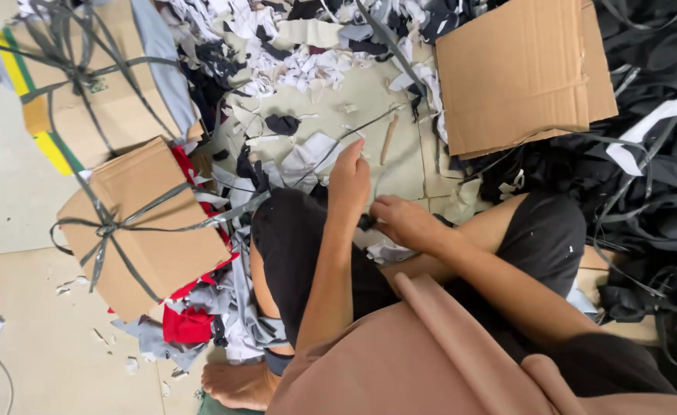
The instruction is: Sort through fabric scraps and place them on a cardboard sheet
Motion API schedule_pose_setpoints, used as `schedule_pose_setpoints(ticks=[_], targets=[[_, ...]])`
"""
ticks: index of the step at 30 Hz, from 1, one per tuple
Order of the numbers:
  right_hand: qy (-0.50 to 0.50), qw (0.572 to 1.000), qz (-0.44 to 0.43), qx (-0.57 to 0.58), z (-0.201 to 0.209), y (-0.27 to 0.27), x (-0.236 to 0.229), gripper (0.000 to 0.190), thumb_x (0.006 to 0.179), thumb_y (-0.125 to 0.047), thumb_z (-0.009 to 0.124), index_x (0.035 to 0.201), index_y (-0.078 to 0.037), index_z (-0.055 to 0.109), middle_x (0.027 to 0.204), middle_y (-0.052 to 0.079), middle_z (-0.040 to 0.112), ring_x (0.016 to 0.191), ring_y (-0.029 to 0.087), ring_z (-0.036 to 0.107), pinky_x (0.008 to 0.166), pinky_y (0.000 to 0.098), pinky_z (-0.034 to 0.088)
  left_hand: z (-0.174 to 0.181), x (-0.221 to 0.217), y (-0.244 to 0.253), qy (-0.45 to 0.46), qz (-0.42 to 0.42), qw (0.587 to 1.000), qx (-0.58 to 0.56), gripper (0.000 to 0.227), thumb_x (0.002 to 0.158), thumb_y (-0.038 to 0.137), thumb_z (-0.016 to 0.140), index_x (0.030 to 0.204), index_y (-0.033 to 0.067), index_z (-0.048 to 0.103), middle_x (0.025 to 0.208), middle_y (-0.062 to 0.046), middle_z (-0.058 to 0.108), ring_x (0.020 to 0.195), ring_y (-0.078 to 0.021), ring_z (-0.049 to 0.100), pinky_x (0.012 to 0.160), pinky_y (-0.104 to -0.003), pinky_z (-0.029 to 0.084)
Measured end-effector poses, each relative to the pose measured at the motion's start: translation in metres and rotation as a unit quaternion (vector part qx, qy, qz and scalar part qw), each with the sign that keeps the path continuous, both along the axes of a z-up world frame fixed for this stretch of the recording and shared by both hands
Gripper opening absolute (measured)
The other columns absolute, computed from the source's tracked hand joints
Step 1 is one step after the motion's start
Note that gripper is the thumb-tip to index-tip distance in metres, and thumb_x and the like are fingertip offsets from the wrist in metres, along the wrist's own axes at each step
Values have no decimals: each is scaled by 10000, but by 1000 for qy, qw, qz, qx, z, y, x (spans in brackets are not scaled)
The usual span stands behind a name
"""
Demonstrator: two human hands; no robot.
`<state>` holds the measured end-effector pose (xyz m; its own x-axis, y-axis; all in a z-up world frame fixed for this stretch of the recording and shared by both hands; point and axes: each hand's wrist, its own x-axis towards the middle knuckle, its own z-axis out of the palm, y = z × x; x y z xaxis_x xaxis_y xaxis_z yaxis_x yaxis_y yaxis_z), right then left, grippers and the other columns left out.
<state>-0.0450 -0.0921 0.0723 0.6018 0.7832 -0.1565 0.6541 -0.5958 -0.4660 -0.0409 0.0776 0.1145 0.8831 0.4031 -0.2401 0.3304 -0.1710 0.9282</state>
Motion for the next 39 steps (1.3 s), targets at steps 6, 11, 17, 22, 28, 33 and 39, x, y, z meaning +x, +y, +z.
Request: schedule_pose_setpoints(ticks=[6,11,17,22,28,33,39], targets=[[304,939,93,130,135,-65,-36,287,964,-240,614,1202,-80,640,1046,215,726,1000,459,704,772,609,572,19,-3,20,107,-52,993,-12,518,1003,331,464,1509,258,541,1582,-71,463,1453,-264,447,1193,-430,357],[-39,988,128,83,130,-90,-75,130,995,-186,498,982,-113,605,859,72,597,821,287,673,686,355,573,-2,-10,26,151,-149,975,62,613,1049,357,397,1621,140,350,1694,-163,224,1557,-316,231,1227,-542,260],[-37,992,103,-66,83,-89,-100,511,875,-530,630,1242,-177,665,1431,44,612,867,294,720,664,420,623,-44,-7,-7,215,-244,930,171,699,1061,344,437,1656,87,175,1729,-181,-10,1603,-340,14,1222,-672,137],[-44,994,43,-87,39,-78,-14,346,958,-252,593,1304,-262,594,1224,22,649,838,353,745,668,481,623,-46,14,-16,225,-258,893,292,726,1074,366,404,1662,94,78,1726,-160,-91,1601,-332,-56,1224,-682,108],[-101,972,-162,-135,-84,-55,118,528,915,-419,694,1394,-316,496,1088,41,589,869,340,723,689,458,625,-90,19,2,128,-200,907,348,686,1107,297,439,1664,57,120,1731,-173,-44,1598,-351,-21,1227,-689,94],[-183,955,-115,-202,-145,-99,121,149,921,-257,644,1065,-222,633,875,-14,650,780,253,769,670,349,626,-108,34,11,211,-236,885,340,732,1083,346,411,1665,100,41,1723,-149,-124,1592,-345,-80,1209,-710,67],[-12,931,-45,-362,-137,-139,139,217,905,-249,584,898,-144,773,835,99,778,795,326,786,664,432,629,-116,33,3,215,-260,872,355,785,1061,332,503,1662,104,52,1722,-153,-111,1591,-360,-71,1215,-721,65]])
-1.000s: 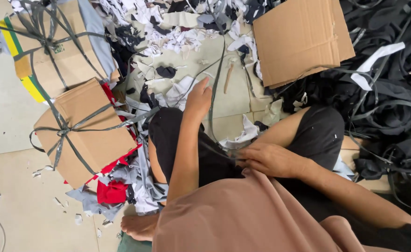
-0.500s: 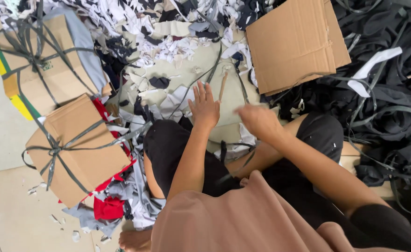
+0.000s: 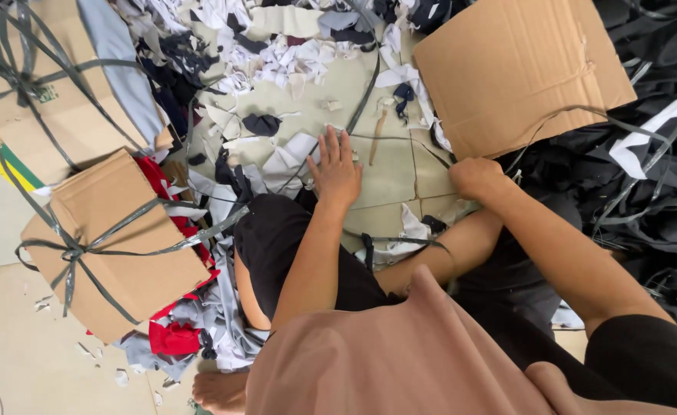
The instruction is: Sort through fabric scraps and place them on a cardboard sheet
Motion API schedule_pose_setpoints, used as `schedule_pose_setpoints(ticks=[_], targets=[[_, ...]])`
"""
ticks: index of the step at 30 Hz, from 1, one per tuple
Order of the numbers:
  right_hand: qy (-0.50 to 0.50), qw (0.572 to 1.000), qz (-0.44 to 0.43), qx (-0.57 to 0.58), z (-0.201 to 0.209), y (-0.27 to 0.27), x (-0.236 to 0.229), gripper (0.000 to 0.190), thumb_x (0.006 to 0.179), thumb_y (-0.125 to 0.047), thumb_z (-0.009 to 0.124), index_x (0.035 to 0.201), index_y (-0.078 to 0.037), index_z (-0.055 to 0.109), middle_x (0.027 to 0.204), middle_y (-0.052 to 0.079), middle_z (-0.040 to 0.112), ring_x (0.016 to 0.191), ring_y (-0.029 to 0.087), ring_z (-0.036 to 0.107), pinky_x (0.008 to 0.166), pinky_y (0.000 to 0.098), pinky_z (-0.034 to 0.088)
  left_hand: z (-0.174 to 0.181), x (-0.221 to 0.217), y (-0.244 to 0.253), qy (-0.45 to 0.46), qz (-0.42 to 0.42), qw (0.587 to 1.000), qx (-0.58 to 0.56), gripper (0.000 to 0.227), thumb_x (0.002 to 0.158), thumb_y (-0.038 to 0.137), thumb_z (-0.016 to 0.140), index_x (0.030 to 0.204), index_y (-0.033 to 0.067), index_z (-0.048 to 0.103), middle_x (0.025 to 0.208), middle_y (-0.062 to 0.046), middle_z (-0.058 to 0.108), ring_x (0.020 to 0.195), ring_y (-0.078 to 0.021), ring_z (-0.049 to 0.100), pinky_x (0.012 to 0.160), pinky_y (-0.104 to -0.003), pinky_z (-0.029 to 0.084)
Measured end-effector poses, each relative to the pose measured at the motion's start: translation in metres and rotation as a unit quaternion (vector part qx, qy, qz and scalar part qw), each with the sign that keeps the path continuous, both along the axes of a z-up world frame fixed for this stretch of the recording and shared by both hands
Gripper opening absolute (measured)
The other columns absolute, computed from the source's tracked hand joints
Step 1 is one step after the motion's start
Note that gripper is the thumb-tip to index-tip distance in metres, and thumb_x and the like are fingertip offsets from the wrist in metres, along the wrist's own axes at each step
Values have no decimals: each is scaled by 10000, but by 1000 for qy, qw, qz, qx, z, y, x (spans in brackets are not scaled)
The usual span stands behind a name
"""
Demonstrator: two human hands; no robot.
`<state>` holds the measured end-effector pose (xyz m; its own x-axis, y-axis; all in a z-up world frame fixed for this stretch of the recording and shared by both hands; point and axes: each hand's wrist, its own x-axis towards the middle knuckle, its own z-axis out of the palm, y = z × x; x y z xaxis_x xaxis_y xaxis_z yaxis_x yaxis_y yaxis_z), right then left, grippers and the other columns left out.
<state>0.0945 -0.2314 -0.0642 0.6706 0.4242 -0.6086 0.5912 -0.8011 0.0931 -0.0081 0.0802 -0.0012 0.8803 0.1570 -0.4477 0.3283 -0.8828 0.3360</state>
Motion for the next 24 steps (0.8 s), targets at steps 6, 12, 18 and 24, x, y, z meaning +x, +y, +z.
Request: schedule_pose_setpoints(ticks=[6,12,18,24], targets=[[-83,987,85,104,53,53,-40,166,926,-250,590,893,-255,753,783,35,751,773,261,771,671,412,600,-8,4,-1,-22,30,999,-9,755,1046,304,494,1658,134,86,1728,-120,-107,1600,-311,-71,1225,-715,72],[-141,842,223,470,28,174,-105,140,923,-233,630,991,-118,673,1043,150,637,1044,366,661,793,490,556,-8,10,24,-196,126,968,-92,664,1040,155,519,1630,46,234,1712,-205,114,1576,-409,148,1147,-757,271],[-50,842,325,427,43,145,-99,273,964,-209,541,1176,-60,628,1309,112,592,1336,322,532,1112,439,416,2,5,11,-231,62,968,-78,641,1034,168,531,1608,25,285,1694,-242,169,1558,-442,211,1125,-754,295],[15,830,358,427,26,98,-81,223,811,-148,606,1012,-52,611,1361,84,574,1373,292,522,1158,441,389,-9,-1,-2,-108,17,990,-89,715,1057,296,501,1644,52,176,1723,-198,12,1587,-404,107,1164,-761,196]])
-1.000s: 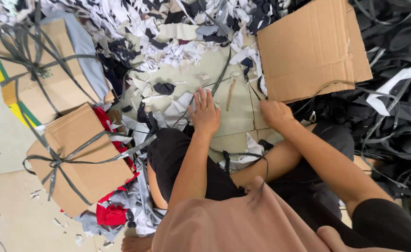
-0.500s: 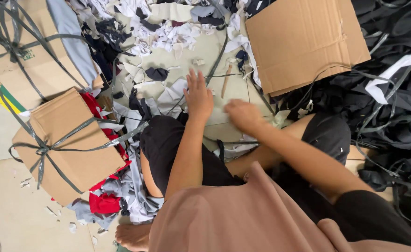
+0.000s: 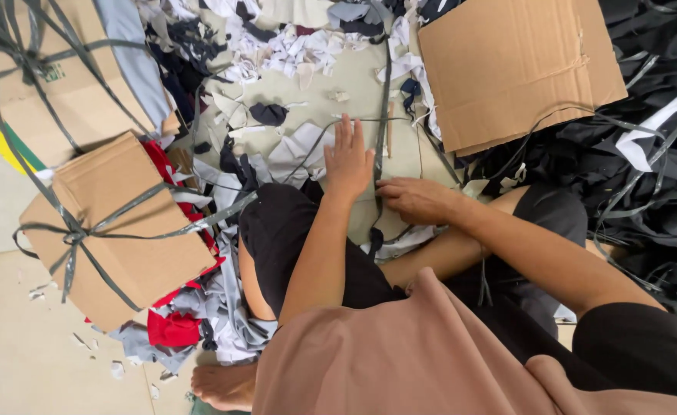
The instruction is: Sort through fabric scraps and place them on a cardboard sheet
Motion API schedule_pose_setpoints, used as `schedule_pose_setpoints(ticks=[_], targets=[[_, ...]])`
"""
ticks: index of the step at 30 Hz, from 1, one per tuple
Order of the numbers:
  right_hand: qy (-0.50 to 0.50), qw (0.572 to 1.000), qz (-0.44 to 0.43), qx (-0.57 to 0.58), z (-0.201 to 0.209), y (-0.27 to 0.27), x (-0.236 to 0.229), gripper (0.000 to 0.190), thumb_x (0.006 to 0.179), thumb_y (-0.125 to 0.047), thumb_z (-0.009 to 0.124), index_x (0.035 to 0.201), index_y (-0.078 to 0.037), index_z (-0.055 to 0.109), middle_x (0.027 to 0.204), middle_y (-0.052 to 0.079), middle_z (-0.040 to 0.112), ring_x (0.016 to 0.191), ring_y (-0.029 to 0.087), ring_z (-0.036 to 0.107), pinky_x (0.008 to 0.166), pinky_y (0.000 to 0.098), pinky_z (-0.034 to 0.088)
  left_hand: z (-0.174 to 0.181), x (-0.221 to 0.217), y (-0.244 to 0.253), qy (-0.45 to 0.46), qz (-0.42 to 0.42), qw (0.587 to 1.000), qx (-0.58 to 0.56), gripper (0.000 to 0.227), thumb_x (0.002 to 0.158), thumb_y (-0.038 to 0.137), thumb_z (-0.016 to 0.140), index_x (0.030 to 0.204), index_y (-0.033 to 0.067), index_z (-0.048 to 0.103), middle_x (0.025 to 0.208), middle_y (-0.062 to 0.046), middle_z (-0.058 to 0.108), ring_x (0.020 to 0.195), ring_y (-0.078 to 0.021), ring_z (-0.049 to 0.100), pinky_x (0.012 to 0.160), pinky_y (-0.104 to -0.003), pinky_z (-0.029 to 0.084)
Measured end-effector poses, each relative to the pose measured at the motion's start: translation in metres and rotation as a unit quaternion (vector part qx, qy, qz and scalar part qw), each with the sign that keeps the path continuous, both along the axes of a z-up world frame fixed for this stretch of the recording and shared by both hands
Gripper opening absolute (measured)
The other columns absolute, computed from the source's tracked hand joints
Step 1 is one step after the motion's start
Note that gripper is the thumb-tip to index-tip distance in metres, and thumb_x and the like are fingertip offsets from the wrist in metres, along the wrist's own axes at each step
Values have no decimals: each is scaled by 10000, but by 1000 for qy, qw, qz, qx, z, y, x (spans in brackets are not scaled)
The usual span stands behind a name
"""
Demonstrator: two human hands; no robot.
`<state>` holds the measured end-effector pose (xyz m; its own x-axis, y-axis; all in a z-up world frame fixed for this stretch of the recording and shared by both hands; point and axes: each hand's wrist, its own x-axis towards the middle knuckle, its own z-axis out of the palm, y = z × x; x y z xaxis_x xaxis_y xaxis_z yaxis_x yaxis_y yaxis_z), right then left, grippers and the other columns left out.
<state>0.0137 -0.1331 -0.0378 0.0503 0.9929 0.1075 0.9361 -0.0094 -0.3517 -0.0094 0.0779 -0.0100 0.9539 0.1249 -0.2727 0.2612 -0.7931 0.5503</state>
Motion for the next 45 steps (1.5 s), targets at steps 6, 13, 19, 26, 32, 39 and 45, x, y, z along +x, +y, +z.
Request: schedule_pose_setpoints(ticks=[6,13,19,26,32,39,45], targets=[[120,992,-19,-32,17,4,11,151,757,-155,631,864,-117,530,985,33,529,950,323,627,930,463,493,-9,1,-18,20,-77,995,56,724,1039,372,490,1641,89,203,1733,-151,-6,1597,-348,85,1180,-748,175],[-163,878,-445,60,106,-100,137,231,933,-240,722,1152,-201,663,901,32,648,835,275,694,769,417,556,11,42,-62,-107,-77,991,36,673,1071,373,471,1621,50,258,1718,-207,91,1584,-390,133,1176,-740,184],[-112,718,-676,-120,144,-153,207,439,877,-444,784,1267,-317,629,989,6,686,862,370,751,738,526,613,7,92,-150,-57,-90,988,-115,737,1086,459,368,1658,70,112,1725,-205,-24,1596,-388,-4,1210,-693,104],[-9,701,-705,-102,134,-151,211,446,778,-517,891,1095,-304,660,915,-30,749,893,332,751,749,515,611,2,94,-186,-32,-61,969,-239,830,1086,608,255,1655,60,-2,1703,-197,-198,1586,-375,-152,1225,-680,-26],[211,759,-612,70,237,-112,154,299,1006,-178,849,940,-191,557,771,-89,493,686,59,403,641,238,366,40,86,-186,-29,-28,963,-266,775,1021,555,261,1639,126,72,1720,-135,-152,1604,-342,-82,1206,-688,36],[-25,774,-439,455,318,-111,98,250,1157,-10,784,1116,51,545,1028,161,494,935,284,480,852,432,428,79,60,-102,-109,5,935,-338,838,998,682,153,1638,173,-28,1721,-84,-181,1597,-261,-171,1219,-663,-72],[141,655,-551,498,174,-54,99,296,1028,-19,690,975,-162,437,936,11,436,847,173,443,826,353,405,73,28,10,-76,263,822,-499,851,947,632,351,1633,160,177,1729,-27,89,1594,-190,69,1262,-402,122]])
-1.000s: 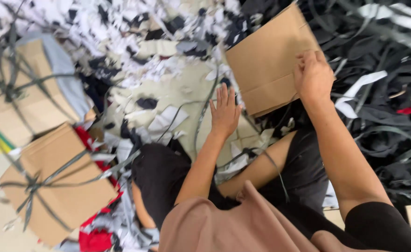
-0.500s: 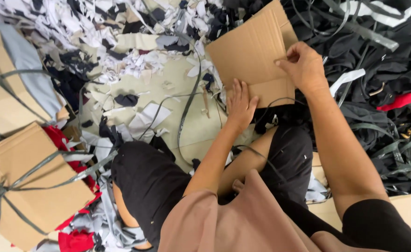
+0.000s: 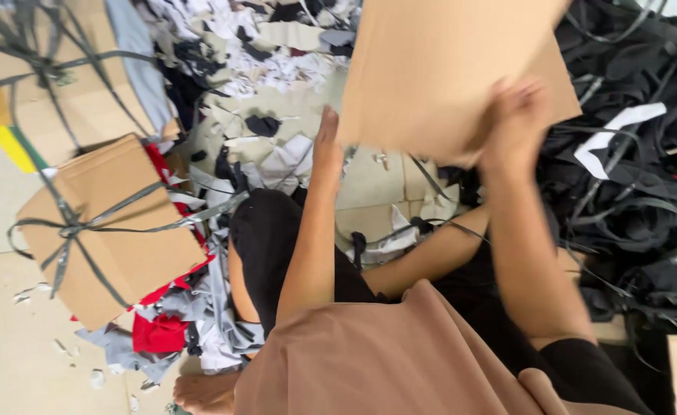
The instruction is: Sort through fabric scraps and place them on a cardboard sheet
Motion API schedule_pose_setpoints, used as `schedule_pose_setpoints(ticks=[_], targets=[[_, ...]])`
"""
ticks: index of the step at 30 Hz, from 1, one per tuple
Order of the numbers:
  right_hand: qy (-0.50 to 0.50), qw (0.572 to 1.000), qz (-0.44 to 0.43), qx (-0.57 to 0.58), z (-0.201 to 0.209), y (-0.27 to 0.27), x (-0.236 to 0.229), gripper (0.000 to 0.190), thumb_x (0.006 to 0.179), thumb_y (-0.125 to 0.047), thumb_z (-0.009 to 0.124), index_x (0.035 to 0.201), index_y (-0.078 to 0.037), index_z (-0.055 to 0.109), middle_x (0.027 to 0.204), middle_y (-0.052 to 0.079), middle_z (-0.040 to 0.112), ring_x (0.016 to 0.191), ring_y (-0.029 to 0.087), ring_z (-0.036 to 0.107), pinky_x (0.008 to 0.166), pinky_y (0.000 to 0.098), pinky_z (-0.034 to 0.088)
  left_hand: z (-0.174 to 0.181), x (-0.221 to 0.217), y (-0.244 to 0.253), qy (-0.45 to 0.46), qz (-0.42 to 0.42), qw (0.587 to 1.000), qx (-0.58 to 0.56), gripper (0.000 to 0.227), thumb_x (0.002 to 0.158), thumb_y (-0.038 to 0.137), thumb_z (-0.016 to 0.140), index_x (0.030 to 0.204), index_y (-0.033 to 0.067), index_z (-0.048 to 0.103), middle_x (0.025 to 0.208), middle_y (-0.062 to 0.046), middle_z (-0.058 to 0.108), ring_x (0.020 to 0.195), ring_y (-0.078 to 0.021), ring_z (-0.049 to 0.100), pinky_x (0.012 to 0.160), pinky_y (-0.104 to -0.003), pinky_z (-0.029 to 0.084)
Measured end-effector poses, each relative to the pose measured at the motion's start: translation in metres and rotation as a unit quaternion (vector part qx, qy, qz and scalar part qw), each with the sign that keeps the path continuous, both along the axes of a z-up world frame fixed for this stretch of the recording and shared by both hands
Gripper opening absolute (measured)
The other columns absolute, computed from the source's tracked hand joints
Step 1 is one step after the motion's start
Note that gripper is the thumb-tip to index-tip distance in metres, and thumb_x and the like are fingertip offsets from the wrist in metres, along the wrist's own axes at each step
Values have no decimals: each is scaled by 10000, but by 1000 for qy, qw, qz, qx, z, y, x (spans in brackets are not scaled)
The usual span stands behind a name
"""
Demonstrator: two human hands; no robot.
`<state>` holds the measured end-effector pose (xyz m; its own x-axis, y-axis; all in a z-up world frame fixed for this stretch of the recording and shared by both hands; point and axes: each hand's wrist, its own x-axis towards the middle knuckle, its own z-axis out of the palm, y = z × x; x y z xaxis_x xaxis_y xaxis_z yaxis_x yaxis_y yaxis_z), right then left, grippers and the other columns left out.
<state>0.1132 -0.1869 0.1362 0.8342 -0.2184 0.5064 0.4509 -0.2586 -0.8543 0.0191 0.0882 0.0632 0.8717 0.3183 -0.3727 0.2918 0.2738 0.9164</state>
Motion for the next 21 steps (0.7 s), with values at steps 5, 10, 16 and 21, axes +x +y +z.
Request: schedule_pose_setpoints(ticks=[5,10,16,21], targets=[[321,916,-28,238,-192,35,-16,242,956,-71,740,1005,-152,517,874,-68,517,812,99,588,739,216,486,-43,-27,52,201,141,969,-29,748,1025,672,402,1623,227,339,1677,-104,284,1524,-354,291,1189,-631,282],[334,915,-49,221,-200,59,-43,271,922,-91,803,1039,-133,562,863,-31,595,769,105,629,708,238,536,-178,-33,68,14,27,909,417,532,1005,275,428,1469,15,457,1471,-208,454,1437,-358,372,1208,-465,301],[382,914,-53,124,-190,63,-56,296,926,-173,824,1101,-115,593,814,-38,627,743,70,616,694,220,520,-150,-6,42,202,-149,933,256,753,1024,514,382,1636,91,267,1693,-224,149,1560,-380,187,1270,-477,188],[416,908,-43,20,-178,54,-54,312,933,-242,814,1156,-151,615,850,-28,716,750,75,666,686,247,536,-92,-14,32,213,-213,907,293,674,1047,316,384,1614,-18,243,1689,-279,95,1561,-453,143,1246,-554,234]])
